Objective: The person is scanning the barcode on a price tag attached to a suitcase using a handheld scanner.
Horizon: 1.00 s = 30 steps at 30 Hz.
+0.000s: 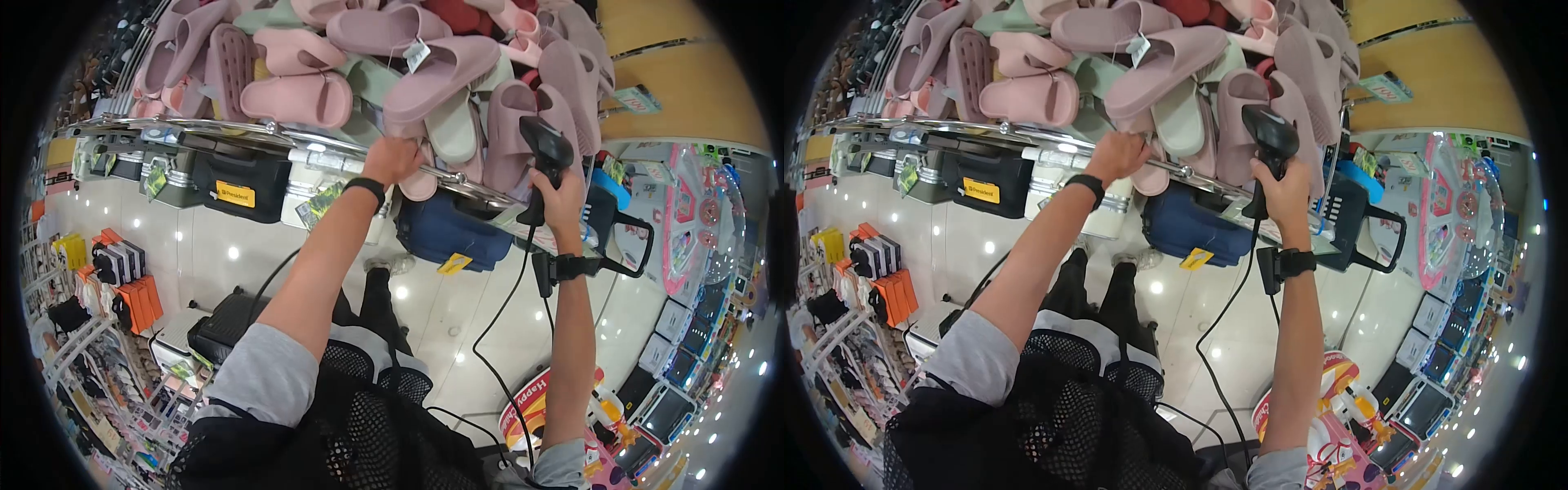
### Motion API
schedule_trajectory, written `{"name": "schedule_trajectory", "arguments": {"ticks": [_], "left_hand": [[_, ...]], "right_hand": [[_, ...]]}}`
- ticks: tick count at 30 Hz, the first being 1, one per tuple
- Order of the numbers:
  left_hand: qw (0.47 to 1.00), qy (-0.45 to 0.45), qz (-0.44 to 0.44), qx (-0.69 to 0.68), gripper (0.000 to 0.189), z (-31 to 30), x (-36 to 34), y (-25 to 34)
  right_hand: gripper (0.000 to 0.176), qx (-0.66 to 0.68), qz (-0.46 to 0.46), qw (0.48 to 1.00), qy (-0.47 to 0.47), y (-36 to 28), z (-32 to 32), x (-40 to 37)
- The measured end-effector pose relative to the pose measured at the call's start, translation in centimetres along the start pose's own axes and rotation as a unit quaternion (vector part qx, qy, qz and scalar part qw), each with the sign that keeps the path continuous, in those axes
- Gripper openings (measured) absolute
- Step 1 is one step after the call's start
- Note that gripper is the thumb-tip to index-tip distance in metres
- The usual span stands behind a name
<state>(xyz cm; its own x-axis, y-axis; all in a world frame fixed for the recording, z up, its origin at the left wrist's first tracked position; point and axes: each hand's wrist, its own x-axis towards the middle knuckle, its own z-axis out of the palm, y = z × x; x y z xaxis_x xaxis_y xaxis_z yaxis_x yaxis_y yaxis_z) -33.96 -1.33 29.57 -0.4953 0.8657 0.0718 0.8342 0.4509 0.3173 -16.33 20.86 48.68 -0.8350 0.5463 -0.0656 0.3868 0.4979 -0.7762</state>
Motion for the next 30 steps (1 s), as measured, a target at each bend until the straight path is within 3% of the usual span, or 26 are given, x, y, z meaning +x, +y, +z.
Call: {"name": "schedule_trajectory", "arguments": {"ticks": [1,2,5,8,12,14,15,19,21,25,26,28,30], "left_hand": [[0.999,0.031,0.018,-0.005,0.034,-1.6,-0.7,0.5],[1.0,-0.014,0.022,0.001,0.026,-3.4,-1.5,1.0],[0.998,0.035,0.055,-0.025,0.021,-4.7,-3.7,0.6],[0.991,0.054,0.12,0.025,0.027,-11.1,-5.7,-1.0],[0.986,0.094,0.082,0.109,0.03,-17.4,-8.2,-5.3],[0.988,0.091,0.024,0.126,0.034,-20.1,-9.1,-7.8],[0.972,0.155,0.017,0.177,0.034,-20.2,-9.5,-9.4],[0.967,0.158,-0.04,0.195,0.031,-19.9,-12.0,-14.7],[0.969,0.038,-0.087,0.227,0.031,-18.0,-13.6,-17.2],[0.964,-0.042,-0.073,0.253,0.035,-16.3,-15.6,-18.6],[0.964,-0.038,-0.072,0.252,0.035,-16.1,-15.6,-18.5],[0.965,-0.015,-0.166,0.201,0.028,-15.6,-15.8,-18.2],[0.969,0.031,-0.165,0.18,0.031,-15.5,-15.2,-18.0]], "right_hand": [[0.026,0.016,-0.004,1.0,0.006,0.2,0.1,0.0],[0.026,0.02,-0.016,1.0,0.01,0.5,0.2,0.1],[0.026,0.015,-0.033,0.999,0.016,1.2,0.2,0.3],[0.027,0.014,-0.044,0.999,0.013,1.9,0.3,0.6],[0.03,-0.008,-0.054,0.998,0.036,1.9,0.4,0.6],[0.031,-0.005,-0.049,0.998,0.039,2.0,0.4,0.6],[0.031,-0.022,-0.038,0.998,0.035,2.1,0.3,0.6],[0.026,-0.051,-0.061,0.996,0.04,3.1,0.4,0.8],[0.028,-0.037,-0.054,0.997,0.045,2.5,0.3,0.8],[0.031,-0.035,-0.04,0.997,0.054,1.9,0.4,0.5],[0.031,-0.043,-0.038,0.997,0.055,1.9,0.4,0.5],[0.031,-0.035,-0.022,0.998,0.043,2.2,0.3,0.5],[0.03,-0.039,-0.047,0.997,0.057,3.2,0.6,0.7]]}}
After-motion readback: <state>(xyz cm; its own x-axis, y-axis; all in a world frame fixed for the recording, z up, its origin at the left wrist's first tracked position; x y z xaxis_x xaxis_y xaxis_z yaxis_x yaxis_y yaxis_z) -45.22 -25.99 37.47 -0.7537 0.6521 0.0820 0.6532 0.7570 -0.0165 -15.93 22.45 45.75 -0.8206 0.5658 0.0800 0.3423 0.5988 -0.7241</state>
